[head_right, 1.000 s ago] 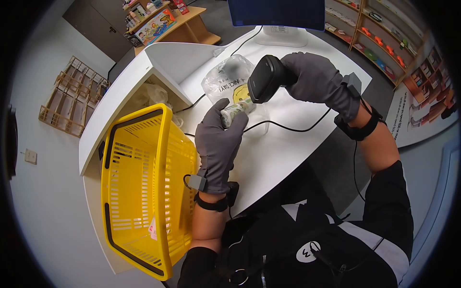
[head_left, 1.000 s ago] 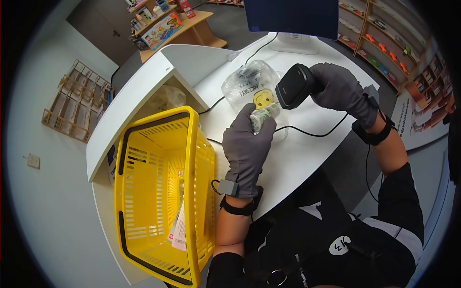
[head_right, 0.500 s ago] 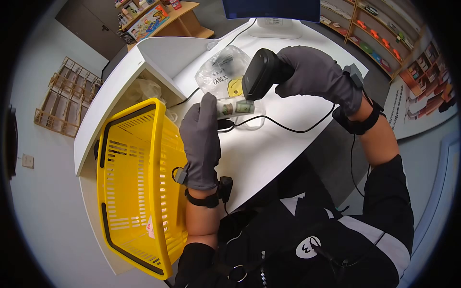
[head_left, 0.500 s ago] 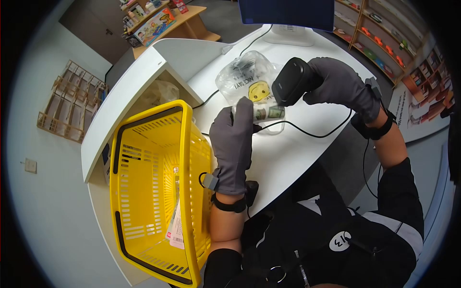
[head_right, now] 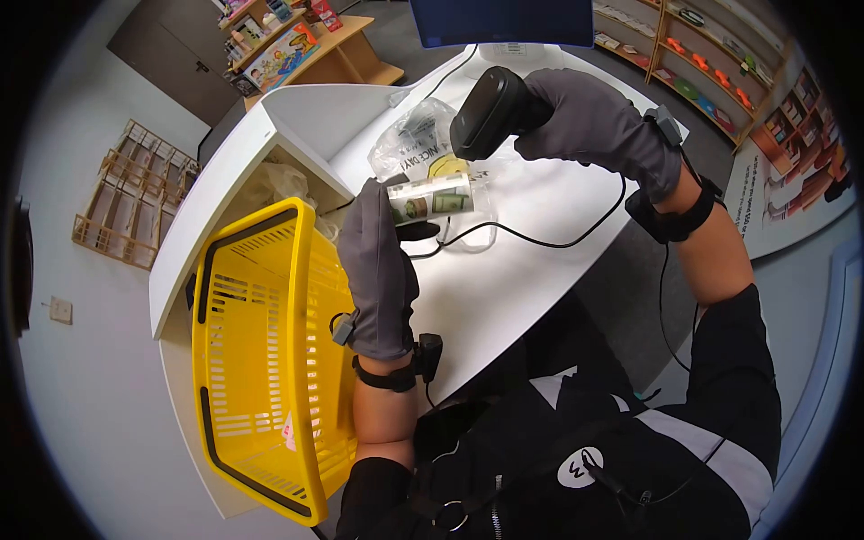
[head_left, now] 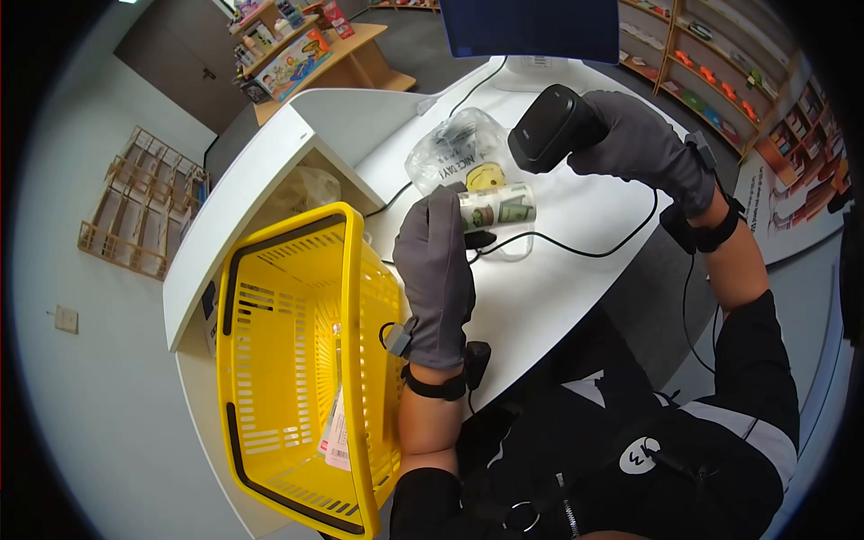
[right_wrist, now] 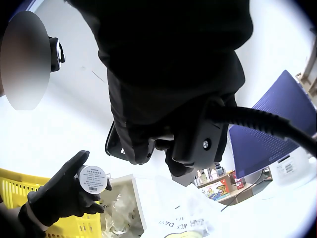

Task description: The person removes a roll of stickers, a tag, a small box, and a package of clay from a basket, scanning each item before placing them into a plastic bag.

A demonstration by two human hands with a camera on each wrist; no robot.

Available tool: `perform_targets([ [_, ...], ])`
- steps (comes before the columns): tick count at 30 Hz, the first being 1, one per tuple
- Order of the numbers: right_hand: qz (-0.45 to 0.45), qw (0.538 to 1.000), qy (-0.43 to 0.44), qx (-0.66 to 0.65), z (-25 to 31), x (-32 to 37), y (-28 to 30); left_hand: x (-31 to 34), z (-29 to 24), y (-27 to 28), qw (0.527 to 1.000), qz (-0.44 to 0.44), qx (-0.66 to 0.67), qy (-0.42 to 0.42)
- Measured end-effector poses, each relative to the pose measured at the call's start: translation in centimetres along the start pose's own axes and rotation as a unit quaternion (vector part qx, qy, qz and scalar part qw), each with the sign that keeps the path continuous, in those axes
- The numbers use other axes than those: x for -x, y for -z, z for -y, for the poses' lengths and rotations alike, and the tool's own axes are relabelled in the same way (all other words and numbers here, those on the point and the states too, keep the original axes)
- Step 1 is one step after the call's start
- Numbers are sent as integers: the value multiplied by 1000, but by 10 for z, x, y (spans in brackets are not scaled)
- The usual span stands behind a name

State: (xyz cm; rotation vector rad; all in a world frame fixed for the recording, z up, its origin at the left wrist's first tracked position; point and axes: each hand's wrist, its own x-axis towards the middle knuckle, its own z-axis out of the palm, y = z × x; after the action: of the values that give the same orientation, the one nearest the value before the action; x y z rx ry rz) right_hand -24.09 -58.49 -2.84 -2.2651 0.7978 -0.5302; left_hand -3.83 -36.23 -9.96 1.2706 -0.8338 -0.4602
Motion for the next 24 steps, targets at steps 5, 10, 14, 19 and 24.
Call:
perform_targets([
  [5, 17, 1000, -17, -9, 2, 4, 7, 4, -14, -2, 994, -52, 15, 92],
  [10, 34, 999, 5, -28, 11, 4, 5, 9, -14, -2, 999, -11, 2, 41],
  [14, 43, 999, -12, -25, 18, 3, 4, 9, -9, 4, 999, 40, -13, 30],
  [19, 48, 999, -19, 3, 13, -1, -1, 5, 8, 11, 997, 46, -54, 1],
  [24, 40, 999, -28, 23, 11, -2, -2, 1, 8, 11, 996, 42, -66, -54],
])
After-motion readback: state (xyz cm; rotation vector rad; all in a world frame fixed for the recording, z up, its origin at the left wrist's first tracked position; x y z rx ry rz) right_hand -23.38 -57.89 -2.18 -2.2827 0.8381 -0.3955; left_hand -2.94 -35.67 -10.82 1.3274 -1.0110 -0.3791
